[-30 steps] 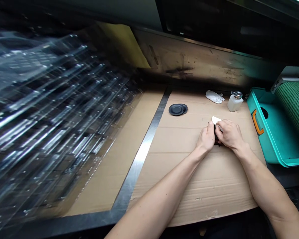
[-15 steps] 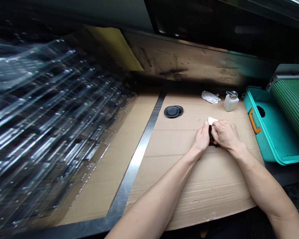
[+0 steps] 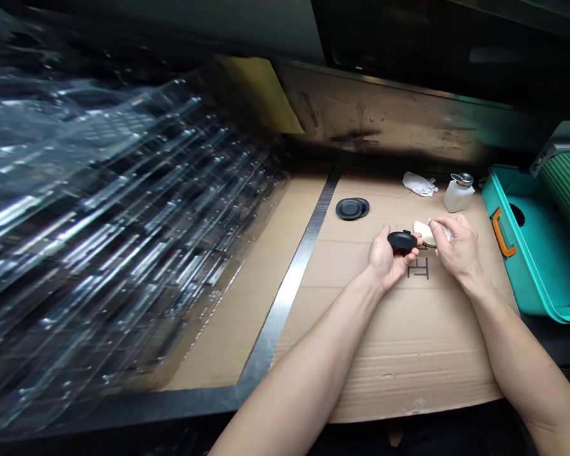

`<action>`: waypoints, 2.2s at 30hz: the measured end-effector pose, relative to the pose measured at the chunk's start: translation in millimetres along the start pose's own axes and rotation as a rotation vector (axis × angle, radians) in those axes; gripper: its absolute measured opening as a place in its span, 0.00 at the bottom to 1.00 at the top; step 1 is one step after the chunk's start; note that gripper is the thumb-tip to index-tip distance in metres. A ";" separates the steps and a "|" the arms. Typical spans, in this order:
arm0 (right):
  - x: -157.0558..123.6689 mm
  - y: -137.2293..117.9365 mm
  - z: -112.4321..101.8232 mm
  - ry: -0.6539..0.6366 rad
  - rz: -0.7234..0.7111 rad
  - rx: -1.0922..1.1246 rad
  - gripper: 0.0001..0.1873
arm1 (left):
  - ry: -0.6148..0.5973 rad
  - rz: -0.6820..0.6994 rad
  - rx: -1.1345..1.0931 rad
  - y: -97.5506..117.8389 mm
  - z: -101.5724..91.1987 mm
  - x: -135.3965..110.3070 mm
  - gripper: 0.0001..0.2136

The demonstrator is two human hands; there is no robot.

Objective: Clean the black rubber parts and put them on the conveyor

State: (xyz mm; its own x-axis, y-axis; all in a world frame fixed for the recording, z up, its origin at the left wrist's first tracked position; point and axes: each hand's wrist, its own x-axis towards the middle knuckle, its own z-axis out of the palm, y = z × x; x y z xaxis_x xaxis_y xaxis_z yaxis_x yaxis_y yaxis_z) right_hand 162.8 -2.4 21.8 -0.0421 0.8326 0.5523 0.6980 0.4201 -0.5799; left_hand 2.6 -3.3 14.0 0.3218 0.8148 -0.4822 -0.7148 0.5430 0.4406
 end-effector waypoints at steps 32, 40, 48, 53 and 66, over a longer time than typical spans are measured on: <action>-9.4 -9.3 3.1 -0.395 -0.257 0.175 0.09 | 0.096 0.378 0.230 -25.3 -6.7 11.1 0.29; -13.5 -9.8 12.1 -0.236 -0.172 0.160 0.10 | -0.006 0.347 0.212 -23.8 -7.8 11.6 0.29; -1.7 28.0 -3.4 -0.157 0.083 -0.299 0.13 | -0.038 0.258 0.137 -14.1 -8.8 8.0 0.30; 1.8 42.4 -21.1 -0.149 0.149 -0.618 0.15 | -0.088 0.073 -0.097 1.8 -9.2 2.9 0.30; -13.2 31.9 10.3 -0.401 -0.095 -0.421 0.19 | 0.010 -0.008 -0.338 20.1 -9.9 0.3 0.30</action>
State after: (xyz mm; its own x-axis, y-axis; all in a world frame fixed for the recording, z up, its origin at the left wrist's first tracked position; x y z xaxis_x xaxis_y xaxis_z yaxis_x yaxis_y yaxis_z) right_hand 178.3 3.7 -10.2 -0.3282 0.9042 0.2732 0.8983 0.3882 -0.2058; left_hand -17.7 5.9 15.2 0.3235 0.8076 -0.4932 -0.8781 0.4504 0.1615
